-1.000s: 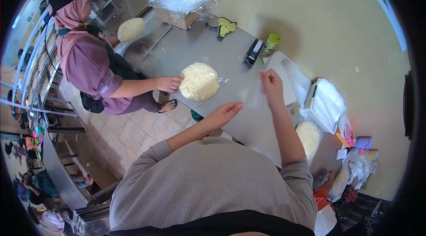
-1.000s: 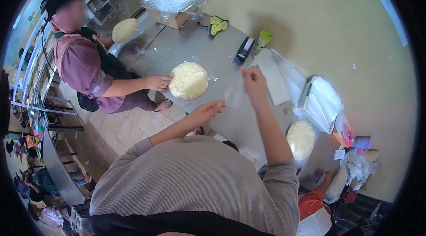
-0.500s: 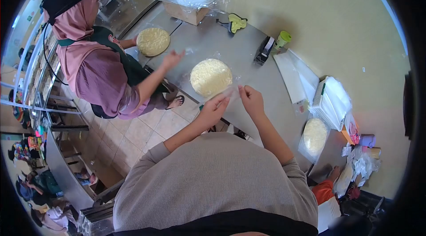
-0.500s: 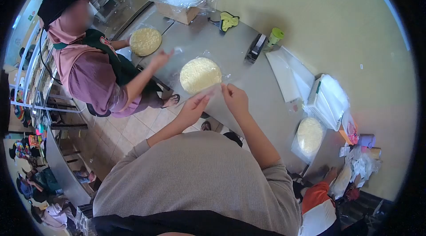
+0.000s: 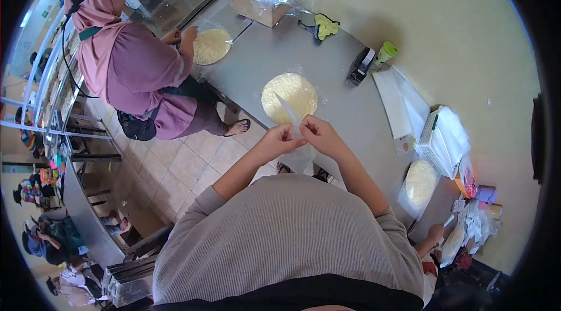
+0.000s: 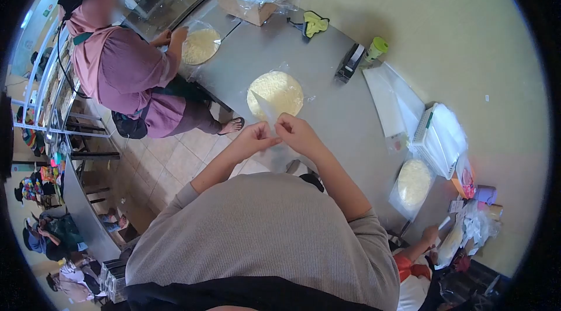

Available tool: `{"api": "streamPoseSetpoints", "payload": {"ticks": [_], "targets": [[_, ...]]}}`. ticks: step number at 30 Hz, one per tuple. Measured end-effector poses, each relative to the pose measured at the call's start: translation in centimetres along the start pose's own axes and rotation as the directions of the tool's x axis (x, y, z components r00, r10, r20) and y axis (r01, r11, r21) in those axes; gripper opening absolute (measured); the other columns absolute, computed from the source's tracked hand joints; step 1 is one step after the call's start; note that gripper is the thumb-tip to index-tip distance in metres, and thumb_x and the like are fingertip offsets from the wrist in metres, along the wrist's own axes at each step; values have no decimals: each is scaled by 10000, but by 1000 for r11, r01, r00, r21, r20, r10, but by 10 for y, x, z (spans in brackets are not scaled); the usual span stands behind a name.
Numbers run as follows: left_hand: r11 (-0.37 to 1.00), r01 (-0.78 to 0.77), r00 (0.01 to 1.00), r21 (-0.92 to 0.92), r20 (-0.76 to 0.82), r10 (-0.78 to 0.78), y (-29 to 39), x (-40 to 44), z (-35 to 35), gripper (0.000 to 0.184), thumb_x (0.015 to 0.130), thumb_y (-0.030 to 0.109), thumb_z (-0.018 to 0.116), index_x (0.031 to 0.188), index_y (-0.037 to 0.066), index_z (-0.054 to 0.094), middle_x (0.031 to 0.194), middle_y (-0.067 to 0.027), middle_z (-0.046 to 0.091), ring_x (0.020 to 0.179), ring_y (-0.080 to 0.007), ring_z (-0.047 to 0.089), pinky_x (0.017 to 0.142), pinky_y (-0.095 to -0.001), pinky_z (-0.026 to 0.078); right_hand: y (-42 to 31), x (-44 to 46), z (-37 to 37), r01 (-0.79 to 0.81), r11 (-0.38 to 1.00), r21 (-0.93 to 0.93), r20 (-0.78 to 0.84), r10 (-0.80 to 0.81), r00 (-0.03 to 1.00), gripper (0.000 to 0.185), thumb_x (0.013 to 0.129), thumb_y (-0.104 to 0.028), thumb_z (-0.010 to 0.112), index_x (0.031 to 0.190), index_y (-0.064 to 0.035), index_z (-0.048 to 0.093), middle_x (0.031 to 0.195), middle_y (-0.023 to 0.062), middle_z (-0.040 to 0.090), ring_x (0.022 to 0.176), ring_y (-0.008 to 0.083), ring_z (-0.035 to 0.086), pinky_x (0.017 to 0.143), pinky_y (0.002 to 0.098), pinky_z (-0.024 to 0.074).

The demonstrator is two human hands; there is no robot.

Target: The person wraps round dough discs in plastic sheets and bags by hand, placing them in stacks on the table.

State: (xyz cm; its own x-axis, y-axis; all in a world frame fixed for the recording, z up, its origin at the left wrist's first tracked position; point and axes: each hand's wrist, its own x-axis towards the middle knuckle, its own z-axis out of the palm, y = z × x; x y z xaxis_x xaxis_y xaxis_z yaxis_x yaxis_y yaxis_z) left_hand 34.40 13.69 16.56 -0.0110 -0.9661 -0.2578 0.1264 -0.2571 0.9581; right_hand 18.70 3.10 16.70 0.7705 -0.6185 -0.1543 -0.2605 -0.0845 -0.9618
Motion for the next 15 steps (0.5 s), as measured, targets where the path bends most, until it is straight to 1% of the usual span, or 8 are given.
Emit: {"api": "streamPoseSetpoints", "payload": {"ticks": [1,4,5,6,8,11,14,15], "targets": [[998,39,999,-43,-2,-39,0,-4,-4,217,867,180,641,723,74,516,616,63,473,549,-19,388,497,-188,330,4,1,3,2,999,49,-8,-2,1000,138,885,-177,549,862,-41,550,691,-28,535,593,79,476,548,237,400],[932,15,972,-362,-212,-98,-25,-14,-33,232,876,178,620,714,93,477,638,55,487,533,-14,410,469,-190,339,17,-2,5,-51,949,311,-26,62,998,135,895,-192,542,869,-60,553,693,-26,536,597,82,492,557,231,407],[928,-4,936,-373,-328,-128,-28,-22,-49,204,884,171,599,736,95,482,644,52,483,526,-19,421,452,-194,342,20,-4,4,-76,908,413,-28,96,995,138,900,-200,541,872,-65,554,690,-22,537,597,83,495,560,229,409],[924,-24,888,-381,-432,-155,-29,-29,-65,176,891,164,579,758,98,486,650,49,480,519,-23,433,436,-198,344,27,-5,3,-172,907,385,109,140,984,141,902,-204,545,888,-64,553,723,-10,551,632,85,517,581,232,427],[966,-114,765,-233,-641,-65,-20,-40,-79,139,889,108,550,779,104,465,644,41,450,509,-30,428,418,-203,349,47,-10,3,-349,890,293,368,232,901,151,905,-211,553,919,-61,551,790,15,580,701,90,561,622,236,464],[982,-183,765,42,-621,169,-10,-57,-93,153,865,35,529,767,97,430,636,38,410,507,-34,401,436,-201,331,81,-10,13,-522,709,473,405,351,844,331,876,-325,599,1053,-53,536,1009,77,589,946,151,564,776,293,473],[929,-47,731,366,-622,282,-10,-67,-99,177,838,-16,523,758,82,399,632,38,379,508,-34,365,452,-202,305,150,32,22,-437,298,849,131,682,719,530,839,-411,628,1216,-70,476,1164,115,530,1128,215,475,920,359,417],[925,-23,719,379,-637,278,-5,-69,-97,169,824,-29,520,760,72,400,625,40,362,518,-34,347,461,-205,285,153,44,20,-396,284,873,89,706,702,570,833,-415,634,1245,-66,452,1179,123,523,1156,237,453,949,380,394]]}}
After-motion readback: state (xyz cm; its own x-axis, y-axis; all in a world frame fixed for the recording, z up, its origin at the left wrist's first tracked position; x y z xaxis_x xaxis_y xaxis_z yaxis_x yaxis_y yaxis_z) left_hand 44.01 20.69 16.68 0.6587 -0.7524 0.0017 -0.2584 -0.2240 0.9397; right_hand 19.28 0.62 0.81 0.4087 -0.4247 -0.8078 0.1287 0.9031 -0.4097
